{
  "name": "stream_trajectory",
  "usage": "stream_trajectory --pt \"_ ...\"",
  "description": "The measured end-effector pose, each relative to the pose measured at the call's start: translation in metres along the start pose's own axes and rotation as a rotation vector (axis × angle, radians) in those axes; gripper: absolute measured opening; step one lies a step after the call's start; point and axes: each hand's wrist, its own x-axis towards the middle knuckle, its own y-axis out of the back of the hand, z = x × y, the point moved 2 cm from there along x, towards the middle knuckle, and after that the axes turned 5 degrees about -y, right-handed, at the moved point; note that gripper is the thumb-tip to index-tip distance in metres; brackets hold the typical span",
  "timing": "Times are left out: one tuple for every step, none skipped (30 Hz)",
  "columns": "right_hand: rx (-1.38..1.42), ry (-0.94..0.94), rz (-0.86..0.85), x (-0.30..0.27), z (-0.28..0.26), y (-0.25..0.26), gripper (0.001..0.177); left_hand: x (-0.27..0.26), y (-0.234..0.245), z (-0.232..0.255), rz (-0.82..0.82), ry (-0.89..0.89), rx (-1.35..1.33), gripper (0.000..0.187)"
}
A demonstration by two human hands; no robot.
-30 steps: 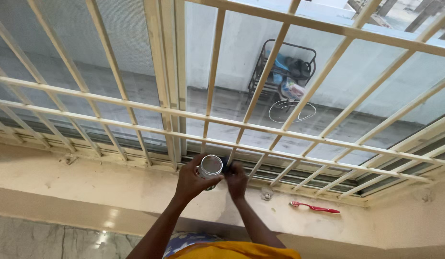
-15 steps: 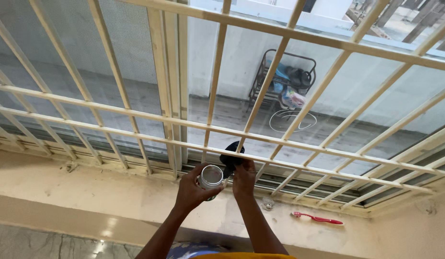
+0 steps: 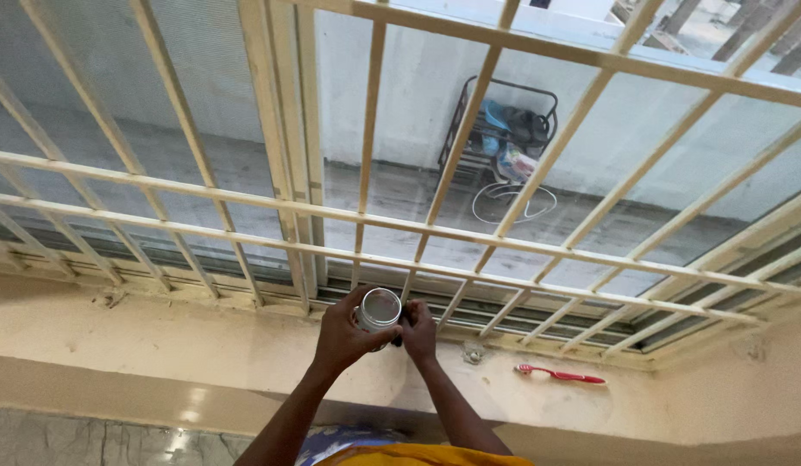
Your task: The person cleans a window frame using a small black cloth and a toothbrush, dipping the tools into a small container of liquid.
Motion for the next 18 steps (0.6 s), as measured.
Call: stream_trajectory --pt "0.189 0.021 -0.04 0.002 0.001 0.004 0.023 -0.001 -0.003 0.002 -0.005 0.001 -0.001 0.076" --pt "0.189 0.019 -0.035 -0.001 0.001 0.011 0.023 -0.002 -0.009 0.002 -0.011 0.09 -0.056 0.078" --pt "0.243 -0.022 0.009 -0.004 0.001 0.023 0.023 -0.003 -0.013 0.001 -0.013 0.178 -0.111 0.08" --pt "0.297 -0.063 0.052 -0.007 -0.002 0.036 0.026 0.001 -0.016 0.0 -0.013 0.177 -0.112 0.08" --pt "0.297 -0.067 0.054 -0.012 -0.006 0.047 0.026 0.004 -0.021 0.002 0.0 0.016 -0.016 0.081" --pt "0.332 -0.096 0.064 -0.014 -0.011 0.058 0.029 0.005 -0.024 0.003 0.011 -0.145 0.08 0.082" --pt "0.368 -0.127 0.076 -0.018 -0.017 0.071 0.033 0.004 -0.029 0.002 0.007 -0.14 0.079 0.082" --pt "0.368 -0.133 0.078 -0.022 -0.025 0.086 0.033 0.005 -0.038 0.0 -0.028 -0.047 0.004 0.084" --pt "0.321 -0.074 0.052 -0.024 -0.037 0.102 0.035 0.007 -0.045 -0.002 -0.063 0.042 -0.07 0.086" --pt "0.273 -0.015 0.025 -0.026 -0.05 0.117 0.037 0.008 -0.049 -0.002 -0.066 0.044 -0.069 0.086" --pt "0.272 -0.016 0.028 -0.026 -0.065 0.134 0.037 0.01 -0.054 0.001 -0.059 -0.04 0.003 0.083" --pt "0.338 -0.009 -0.001 -0.027 -0.082 0.148 0.035 0.011 -0.058 0.004 -0.053 -0.123 0.075 0.079" --pt "0.401 0.0 -0.03 -0.029 -0.102 0.157 0.033 0.012 -0.064 0.005 -0.055 -0.125 0.071 0.079" --pt "0.398 0.001 -0.026 -0.03 -0.124 0.164 0.033 0.014 -0.069 0.007 -0.06 -0.116 0.097 0.079" --pt "0.244 0.072 -0.105 -0.031 -0.15 0.172 0.032 0.015 -0.075 0.009 -0.065 -0.107 0.122 0.079" --pt "0.088 0.142 -0.183 -0.033 -0.176 0.18 0.032 0.017 -0.081 0.011 -0.068 -0.109 0.117 0.079" --pt "0.086 0.141 -0.18 -0.034 -0.199 0.183 0.032 0.018 -0.087 0.013 -0.077 -0.081 0.111 0.08" --pt "-0.092 0.23 -0.275 -0.036 -0.221 0.18 0.032 0.018 -0.093 0.015 -0.086 -0.052 0.104 0.08"
